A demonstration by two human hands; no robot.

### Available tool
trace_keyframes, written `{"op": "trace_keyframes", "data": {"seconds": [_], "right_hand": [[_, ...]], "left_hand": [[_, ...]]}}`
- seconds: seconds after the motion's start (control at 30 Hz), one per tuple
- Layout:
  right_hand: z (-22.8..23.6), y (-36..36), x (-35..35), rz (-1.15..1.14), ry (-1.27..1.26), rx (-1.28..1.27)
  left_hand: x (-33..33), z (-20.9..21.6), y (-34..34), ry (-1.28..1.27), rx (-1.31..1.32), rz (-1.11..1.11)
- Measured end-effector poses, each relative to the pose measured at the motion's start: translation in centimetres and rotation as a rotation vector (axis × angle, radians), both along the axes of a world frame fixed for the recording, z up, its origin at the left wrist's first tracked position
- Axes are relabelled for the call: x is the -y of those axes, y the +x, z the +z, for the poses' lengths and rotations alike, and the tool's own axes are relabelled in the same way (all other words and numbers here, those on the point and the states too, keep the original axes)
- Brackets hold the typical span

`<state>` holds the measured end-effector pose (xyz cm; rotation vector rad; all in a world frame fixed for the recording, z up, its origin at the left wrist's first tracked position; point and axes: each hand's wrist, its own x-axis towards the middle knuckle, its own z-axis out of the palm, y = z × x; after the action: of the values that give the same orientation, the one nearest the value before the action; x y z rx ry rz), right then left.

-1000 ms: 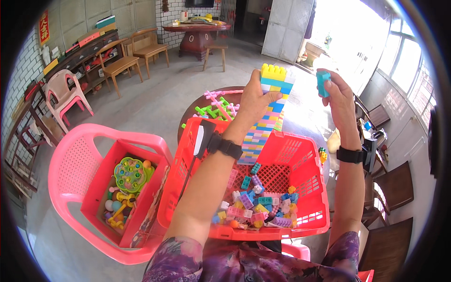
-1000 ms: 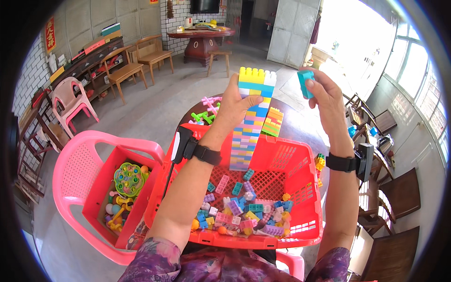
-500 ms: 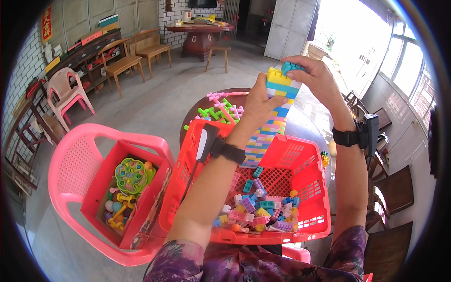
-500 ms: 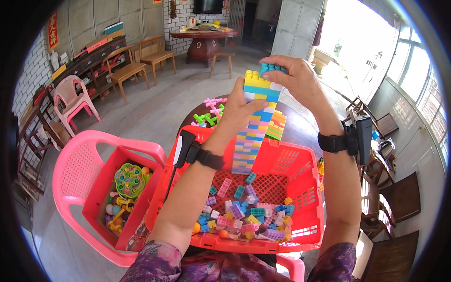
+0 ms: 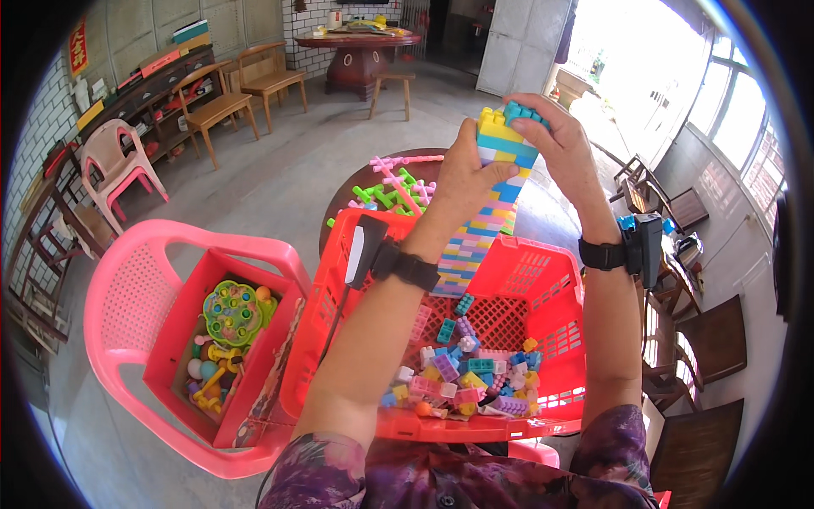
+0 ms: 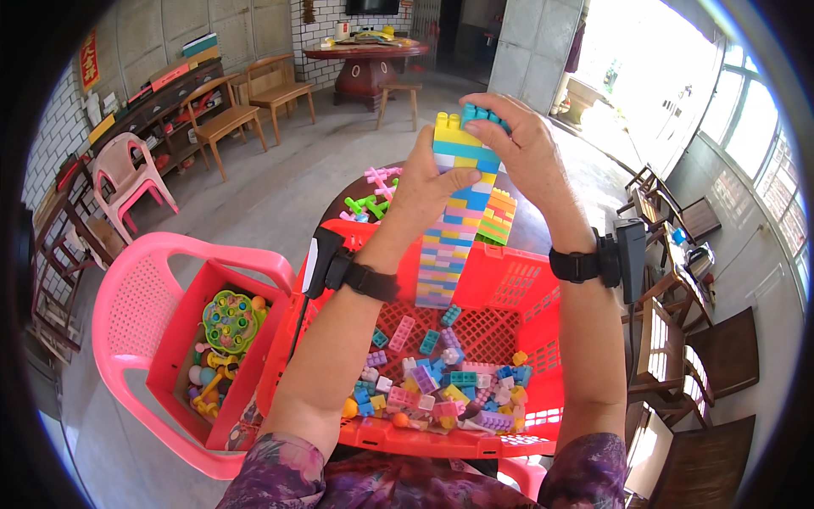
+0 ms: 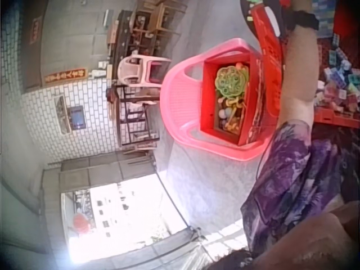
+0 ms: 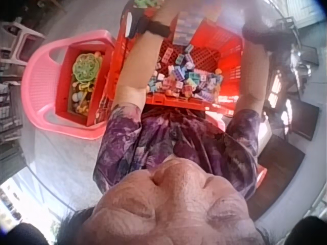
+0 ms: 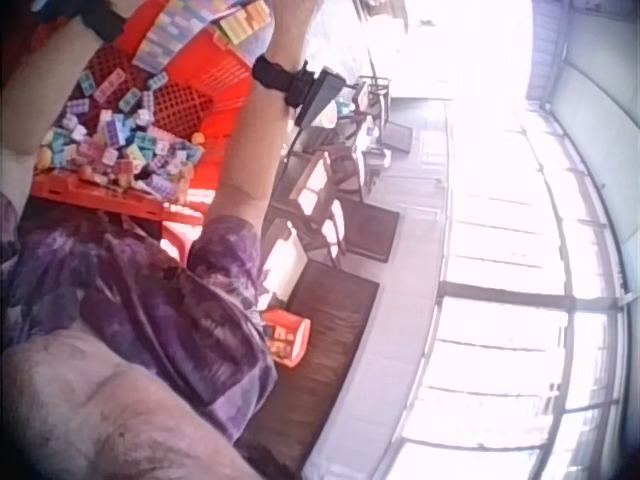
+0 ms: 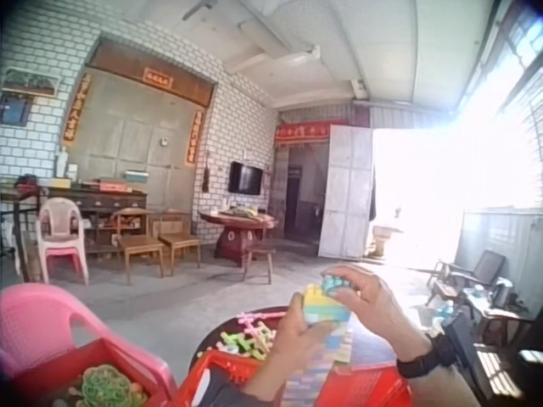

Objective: Assembling and stacking colorful plastic blocks into a tower from a red basket.

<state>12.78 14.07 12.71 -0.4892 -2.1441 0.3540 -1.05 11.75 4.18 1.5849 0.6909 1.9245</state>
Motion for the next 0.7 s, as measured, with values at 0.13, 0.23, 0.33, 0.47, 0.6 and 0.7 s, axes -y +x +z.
{"op": "trace_keyframes", "data": {"seconds": [0.13,0.23,0.33,0.47,0.6,0.7], "right_hand": [[-0.7,-0.5,0.6,-0.070,0.136,-0.044],[-1.2,-0.8,0.6,-0.134,0.244,-0.091],[-1.9,-1.4,0.6,-0.131,0.280,-0.183],[-3.2,-2.5,0.5,-0.139,0.237,-0.308],[-3.7,-3.8,0.5,-0.186,0.245,-0.462],[-3.6,-4.0,-0.6,-0.199,0.285,-0.490]], "left_hand": [[-0.1,0.2,0.1,-0.011,0.002,-0.010],[-0.1,0.3,0.2,-0.002,-0.027,0.033],[0.2,0.3,0.2,0.000,-0.069,0.094],[0.7,0.4,0.1,-0.019,-0.102,0.091],[-0.1,-0.2,-0.2,0.051,-0.105,0.142],[-1.1,-0.1,-0.5,0.133,-0.121,0.139]]}}
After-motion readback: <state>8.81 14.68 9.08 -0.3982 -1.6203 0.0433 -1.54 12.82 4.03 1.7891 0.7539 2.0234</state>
